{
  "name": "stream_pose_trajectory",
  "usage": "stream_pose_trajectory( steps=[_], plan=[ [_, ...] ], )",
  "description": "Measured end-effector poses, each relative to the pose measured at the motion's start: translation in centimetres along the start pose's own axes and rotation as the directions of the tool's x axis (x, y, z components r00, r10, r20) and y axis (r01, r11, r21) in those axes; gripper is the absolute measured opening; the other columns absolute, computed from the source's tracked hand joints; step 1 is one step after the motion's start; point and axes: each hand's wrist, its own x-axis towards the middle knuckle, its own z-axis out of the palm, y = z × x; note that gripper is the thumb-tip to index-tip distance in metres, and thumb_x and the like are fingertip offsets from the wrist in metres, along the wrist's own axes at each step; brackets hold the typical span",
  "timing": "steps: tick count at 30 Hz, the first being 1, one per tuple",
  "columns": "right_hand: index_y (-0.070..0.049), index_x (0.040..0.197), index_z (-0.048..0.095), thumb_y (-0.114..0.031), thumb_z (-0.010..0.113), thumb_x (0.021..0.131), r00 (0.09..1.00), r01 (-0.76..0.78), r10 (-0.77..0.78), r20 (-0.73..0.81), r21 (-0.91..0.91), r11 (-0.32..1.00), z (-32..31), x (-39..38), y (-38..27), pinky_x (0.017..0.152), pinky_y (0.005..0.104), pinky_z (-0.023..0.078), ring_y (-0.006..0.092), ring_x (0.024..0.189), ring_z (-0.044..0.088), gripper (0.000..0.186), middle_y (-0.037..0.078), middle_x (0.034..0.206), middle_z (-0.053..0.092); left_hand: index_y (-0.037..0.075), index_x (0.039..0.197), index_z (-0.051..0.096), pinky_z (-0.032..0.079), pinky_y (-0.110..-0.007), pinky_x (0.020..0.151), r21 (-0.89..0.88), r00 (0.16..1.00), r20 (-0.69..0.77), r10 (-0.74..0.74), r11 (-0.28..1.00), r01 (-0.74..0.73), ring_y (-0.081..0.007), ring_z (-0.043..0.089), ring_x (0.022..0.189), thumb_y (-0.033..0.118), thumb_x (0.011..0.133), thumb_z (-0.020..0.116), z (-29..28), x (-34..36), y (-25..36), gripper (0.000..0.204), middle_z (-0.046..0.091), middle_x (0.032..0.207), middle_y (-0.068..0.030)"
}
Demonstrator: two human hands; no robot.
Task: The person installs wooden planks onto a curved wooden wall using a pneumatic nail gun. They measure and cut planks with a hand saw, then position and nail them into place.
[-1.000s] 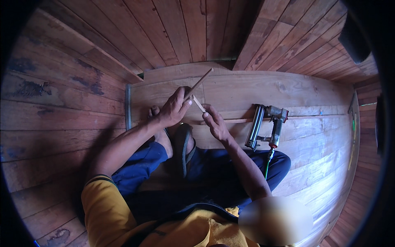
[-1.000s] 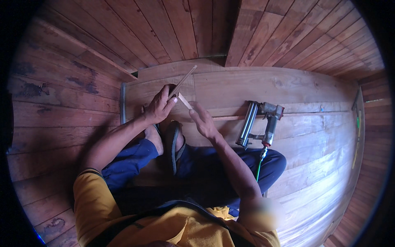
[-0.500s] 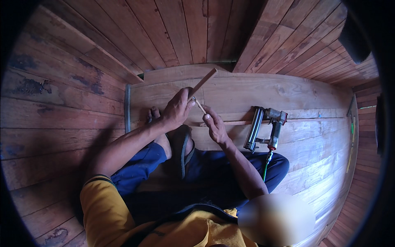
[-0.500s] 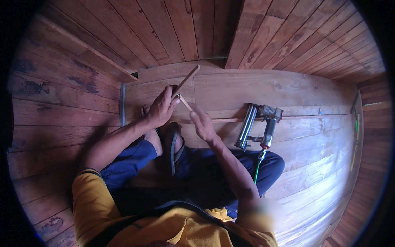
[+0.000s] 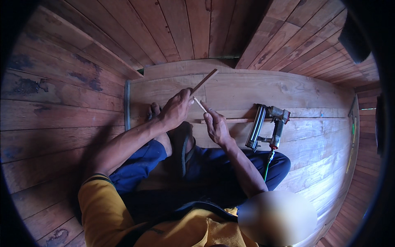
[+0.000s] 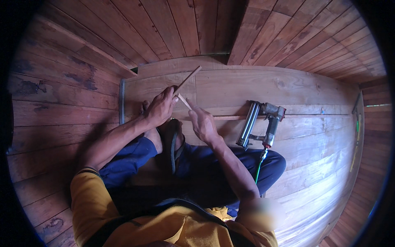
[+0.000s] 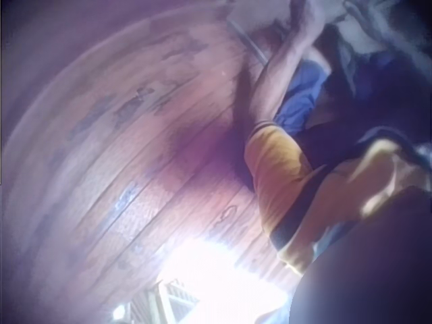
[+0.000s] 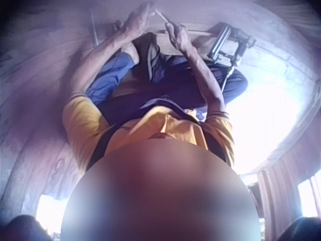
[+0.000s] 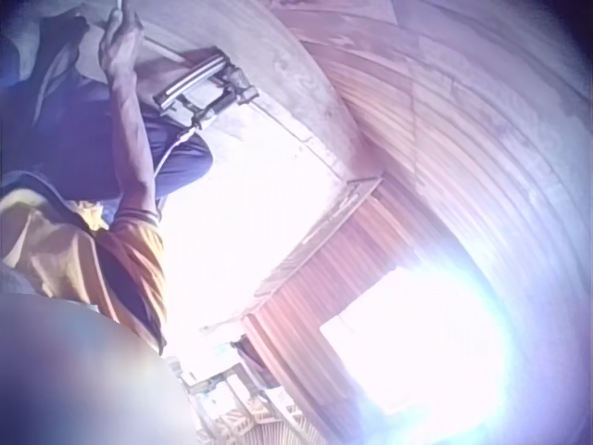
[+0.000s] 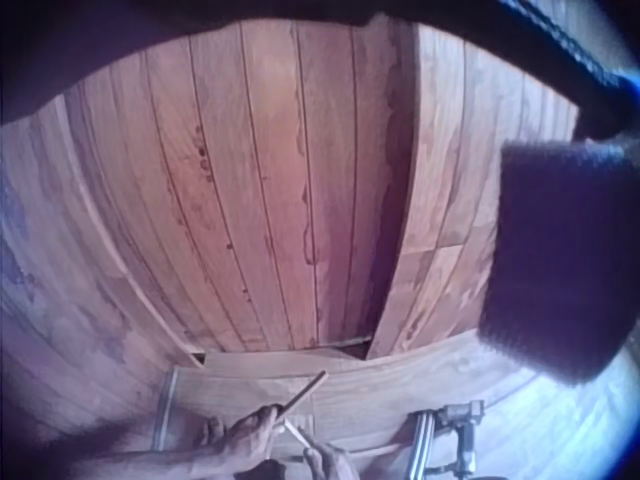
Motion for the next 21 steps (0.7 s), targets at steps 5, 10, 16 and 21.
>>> stream_pose_trajectory(
  steps=[5, 10, 16, 21],
  plan=[
    [-0.005, 0.143, 0.053, -0.027, 0.046, 0.107, 1.0, 0.019, -0.019, -0.021, 0.022, 1.0, 0.0, 0.3, -0.2, 0.067, 0.0376, 0.047, 0.0259, 0.063, 0.053, 0.043, 0.019, 0.07, 0.054, -0.003, 0.109, 0.042, 0.049, -0.053, 0.076, 0.03, 1.0, 0.022, -0.013, 0.999, 0.013, -0.0479, 0.061, 0.091, 0.008, 0.098, 0.053, -0.2, 0.1, 0.1, 0.019, 0.057, 0.096, -0.0287],
    [-0.004, 0.142, 0.053, -0.027, 0.046, 0.107, 0.995, -0.078, 0.08, 0.054, -0.038, 0.996, 0.0, 0.0, -0.8, 0.07, 0.0388, 0.049, 0.0315, 0.065, 0.056, 0.043, 0.02, 0.072, 0.057, -0.004, 0.109, 0.042, 0.05, -0.053, 0.072, 0.057, 0.999, 0.044, -0.005, 0.998, 0.003, -0.0479, 0.063, 0.085, 0.007, 0.096, 0.054, 0.0, -0.4, -0.2, 0.021, 0.059, 0.093, -0.0292],
    [0.0, 0.137, 0.055, -0.025, 0.05, 0.105, 0.977, -0.167, 0.16, 0.139, 0.042, 0.985, 0.0, 1.8, -1.1, 0.074, 0.0396, 0.052, 0.0284, 0.079, 0.065, 0.042, 0.018, 0.084, 0.064, -0.007, 0.113, 0.044, 0.053, -0.051, 0.07, 0.103, 0.975, 0.194, -0.111, 0.99, 0.092, -0.0468, 0.066, 0.08, 0.011, 0.089, 0.059, -2.3, 0.8, -0.3, 0.033, 0.062, 0.087, -0.0298],
    [0.004, 0.126, 0.059, -0.022, 0.054, 0.103, 0.993, -0.042, 0.028, 0.118, 0.125, 0.991, -0.1, 6.3, -2.1, 0.062, 0.032, 0.052, 0.0152, 0.069, 0.066, 0.036, 0.01, 0.084, 0.065, -0.006, 0.129, 0.049, 0.056, -0.035, 0.055, -0.115, 0.744, 0.586, -0.321, 0.876, 0.468, -0.0214, 0.07, 0.07, 0.028, 0.089, 0.072, -10.2, 4.2, -1.0, 0.057, 0.068, 0.09, -0.0182]
  ],
)
